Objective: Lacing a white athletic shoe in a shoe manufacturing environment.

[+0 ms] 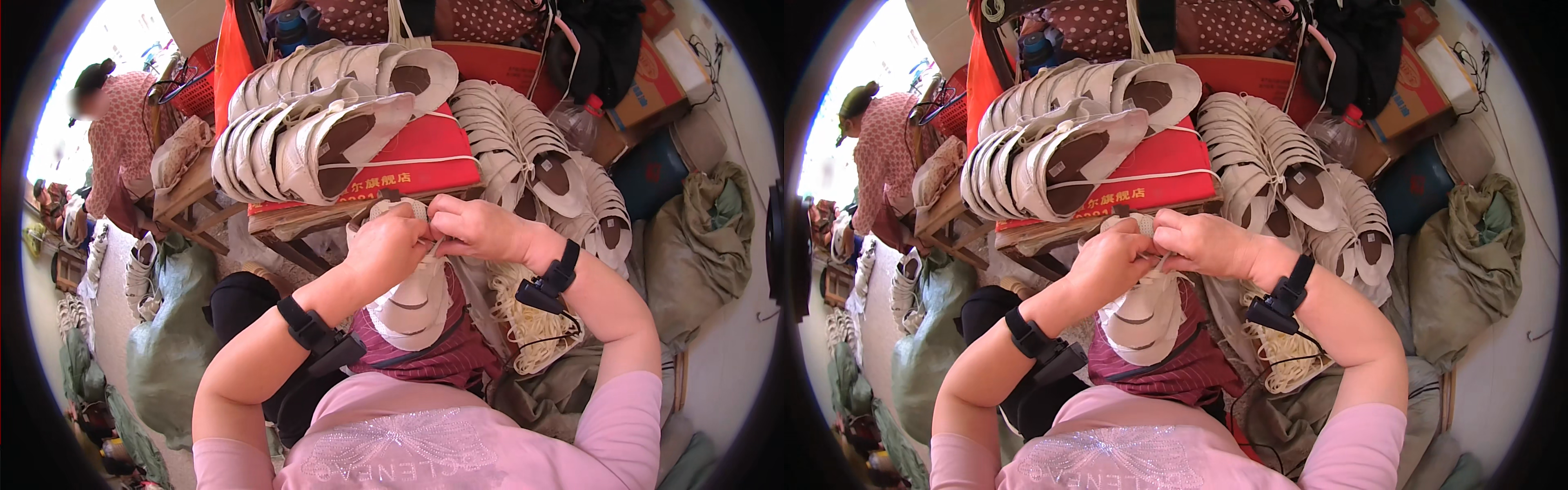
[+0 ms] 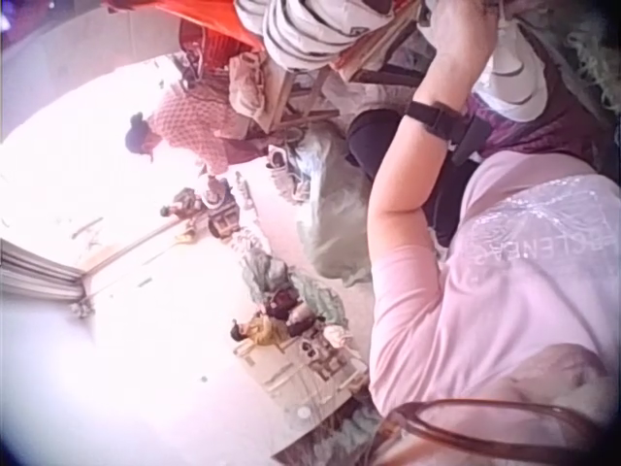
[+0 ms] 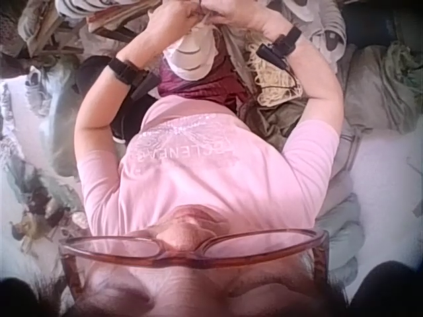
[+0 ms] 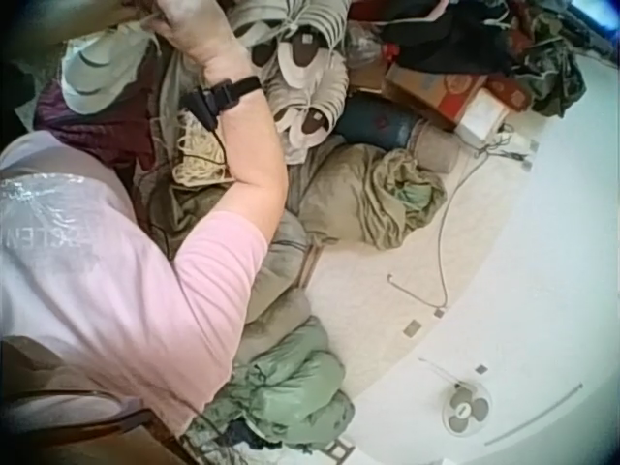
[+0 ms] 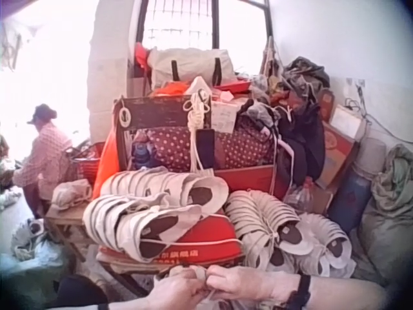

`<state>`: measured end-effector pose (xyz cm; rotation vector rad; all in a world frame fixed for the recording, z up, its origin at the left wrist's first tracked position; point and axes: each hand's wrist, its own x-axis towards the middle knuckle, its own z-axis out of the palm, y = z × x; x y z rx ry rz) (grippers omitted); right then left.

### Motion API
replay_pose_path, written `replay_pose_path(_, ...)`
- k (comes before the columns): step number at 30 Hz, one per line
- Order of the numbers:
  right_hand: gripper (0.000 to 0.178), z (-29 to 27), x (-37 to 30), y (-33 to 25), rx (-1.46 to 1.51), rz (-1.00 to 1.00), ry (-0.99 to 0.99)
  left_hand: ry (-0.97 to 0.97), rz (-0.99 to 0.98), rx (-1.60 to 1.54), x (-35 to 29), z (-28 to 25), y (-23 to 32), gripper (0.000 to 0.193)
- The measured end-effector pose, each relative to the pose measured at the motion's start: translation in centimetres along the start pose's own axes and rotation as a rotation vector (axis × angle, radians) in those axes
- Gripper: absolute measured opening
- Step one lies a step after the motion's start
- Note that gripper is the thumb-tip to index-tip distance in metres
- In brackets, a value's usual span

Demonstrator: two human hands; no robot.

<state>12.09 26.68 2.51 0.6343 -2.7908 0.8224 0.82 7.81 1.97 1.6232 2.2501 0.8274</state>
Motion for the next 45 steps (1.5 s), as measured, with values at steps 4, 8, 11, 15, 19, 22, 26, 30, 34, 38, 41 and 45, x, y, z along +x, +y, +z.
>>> replay_pose_path(4, 0.025, -0.2, 0.5, -0.5, 0.103, 0.096, -0.004, 0.068, 0.058, -0.012, -0.1, 0.3, -0.4, 0.015)
replay_pose_path(8, 0.018, -0.6, 0.6, -2.0, 0.159, 0.223, 0.013, 0.133, -0.331, -0.543, 0.1, -2.2, -0.2, 0.017)
replay_pose_path(11, 0.015, -0.4, 0.7, -1.5, 0.144, 0.174, 0.118, -0.189, -0.336, -1.636, 0.1, -7.3, -0.3, 0.012)
replay_pose_path(15, 0.017, -0.9, 3.4, -1.7, 0.487, 0.382, 0.100, -0.290, -0.205, -1.819, -1.9, -9.9, 3.6, 0.008)
replay_pose_path(19, 0.031, -0.7, 6.9, -4.4, 1.104, 0.293, -0.031, -0.143, -0.124, -1.717, -2.7, -10.4, 3.4, 0.009)
replay_pose_path(22, 0.031, 0.7, 8.0, -4.5, 1.059, 0.335, -0.206, 0.067, -0.136, -1.500, -2.9, -10.6, 1.1, 0.014)
replay_pose_path(26, 0.019, 1.7, 7.1, -4.2, 1.346, 0.483, 0.394, 0.263, -0.056, -1.301, -4.5, -9.8, -3.4, 0.015)
replay_pose_path(30, 0.016, -0.4, 3.0, -2.1, 1.416, 0.562, 0.668, 0.382, -0.285, -1.812, -6.3, -10.0, -5.2, 0.015)
replay_pose_path(34, 0.018, -3.4, -2.0, 0.7, 1.481, 0.606, 0.867, 0.382, -0.269, -1.853, -9.2, -9.3, -11.3, 0.011)
replay_pose_path(38, 0.020, -3.4, -2.9, 0.1, 1.273, 0.727, 0.817, 0.397, -0.244, -1.842, -8.5, -8.8, -11.0, 0.008)
replay_pose_path(41, 0.022, -2.0, -1.4, -1.2, 1.059, 0.770, 0.683, 0.392, -0.259, -1.817, -6.8, -8.2, -7.7, 0.010)
replay_pose_path(45, 0.022, -0.3, 1.8, -2.4, 0.435, 0.394, 0.428, 0.269, -0.187, -1.726, -6.1, -8.2, -5.8, 0.011)
